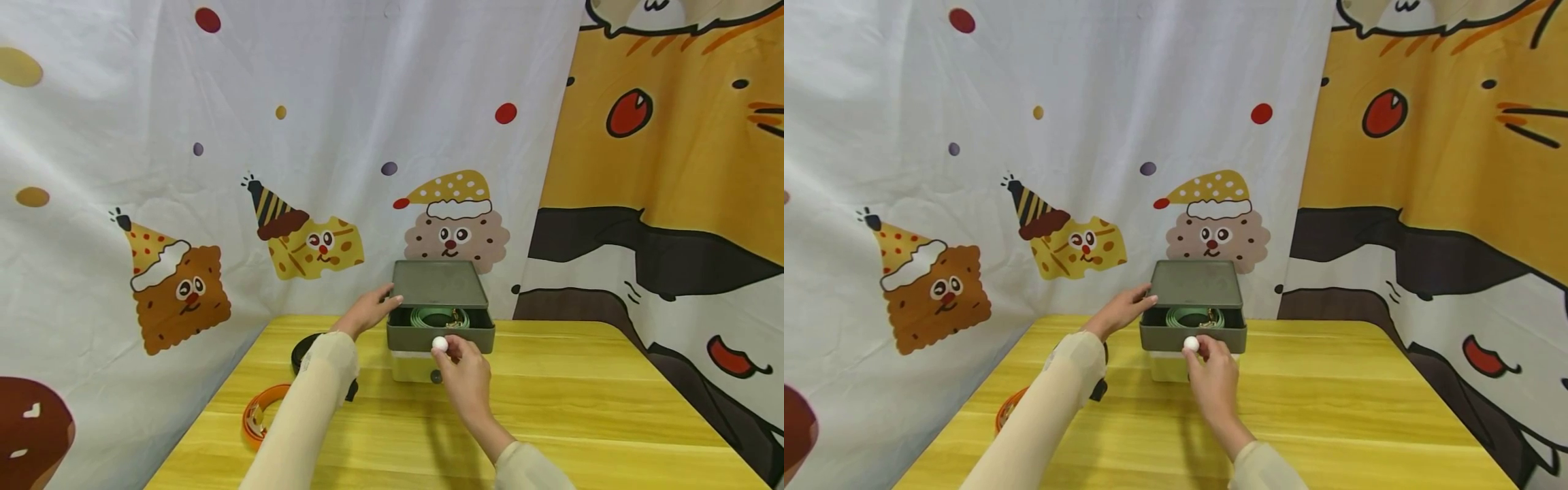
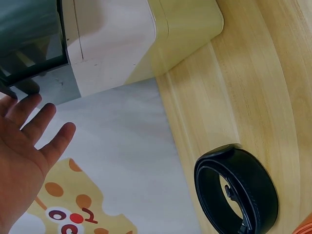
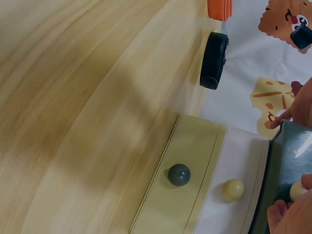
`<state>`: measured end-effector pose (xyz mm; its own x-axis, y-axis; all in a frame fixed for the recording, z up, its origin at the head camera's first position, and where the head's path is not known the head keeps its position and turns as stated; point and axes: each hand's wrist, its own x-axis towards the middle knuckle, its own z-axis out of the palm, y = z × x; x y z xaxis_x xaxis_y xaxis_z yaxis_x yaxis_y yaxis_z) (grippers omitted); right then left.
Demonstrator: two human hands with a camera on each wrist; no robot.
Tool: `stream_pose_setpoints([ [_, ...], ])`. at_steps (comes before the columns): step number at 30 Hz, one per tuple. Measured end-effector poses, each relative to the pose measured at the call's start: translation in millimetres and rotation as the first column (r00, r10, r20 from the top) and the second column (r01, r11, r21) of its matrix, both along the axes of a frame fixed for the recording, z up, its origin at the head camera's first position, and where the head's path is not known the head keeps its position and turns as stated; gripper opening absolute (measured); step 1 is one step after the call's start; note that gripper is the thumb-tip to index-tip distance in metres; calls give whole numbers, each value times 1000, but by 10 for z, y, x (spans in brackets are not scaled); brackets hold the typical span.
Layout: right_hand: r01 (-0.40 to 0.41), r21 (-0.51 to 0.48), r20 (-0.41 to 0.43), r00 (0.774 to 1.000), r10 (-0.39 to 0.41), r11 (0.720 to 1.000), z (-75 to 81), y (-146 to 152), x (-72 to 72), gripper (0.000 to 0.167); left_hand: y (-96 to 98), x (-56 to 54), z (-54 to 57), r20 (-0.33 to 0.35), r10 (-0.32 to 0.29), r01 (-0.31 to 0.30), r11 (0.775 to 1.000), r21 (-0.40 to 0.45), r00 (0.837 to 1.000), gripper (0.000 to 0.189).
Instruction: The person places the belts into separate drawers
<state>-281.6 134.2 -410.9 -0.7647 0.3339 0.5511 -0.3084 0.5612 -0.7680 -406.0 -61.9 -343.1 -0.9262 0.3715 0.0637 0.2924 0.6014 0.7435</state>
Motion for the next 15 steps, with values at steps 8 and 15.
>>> stream_pose_setpoints([
  [8, -7, 8, 4, 1000, 7, 1000, 14, 5, -57, 27, -7, 2, -7, -5, -3, 3, 1000, 0, 1000, 68],
  [15, -12, 7, 16, 1000, 11, 1000, 13, 13, -105, 29, -5, 4, -11, 1, -7, 7, 1000, 7, 1000, 66],
])
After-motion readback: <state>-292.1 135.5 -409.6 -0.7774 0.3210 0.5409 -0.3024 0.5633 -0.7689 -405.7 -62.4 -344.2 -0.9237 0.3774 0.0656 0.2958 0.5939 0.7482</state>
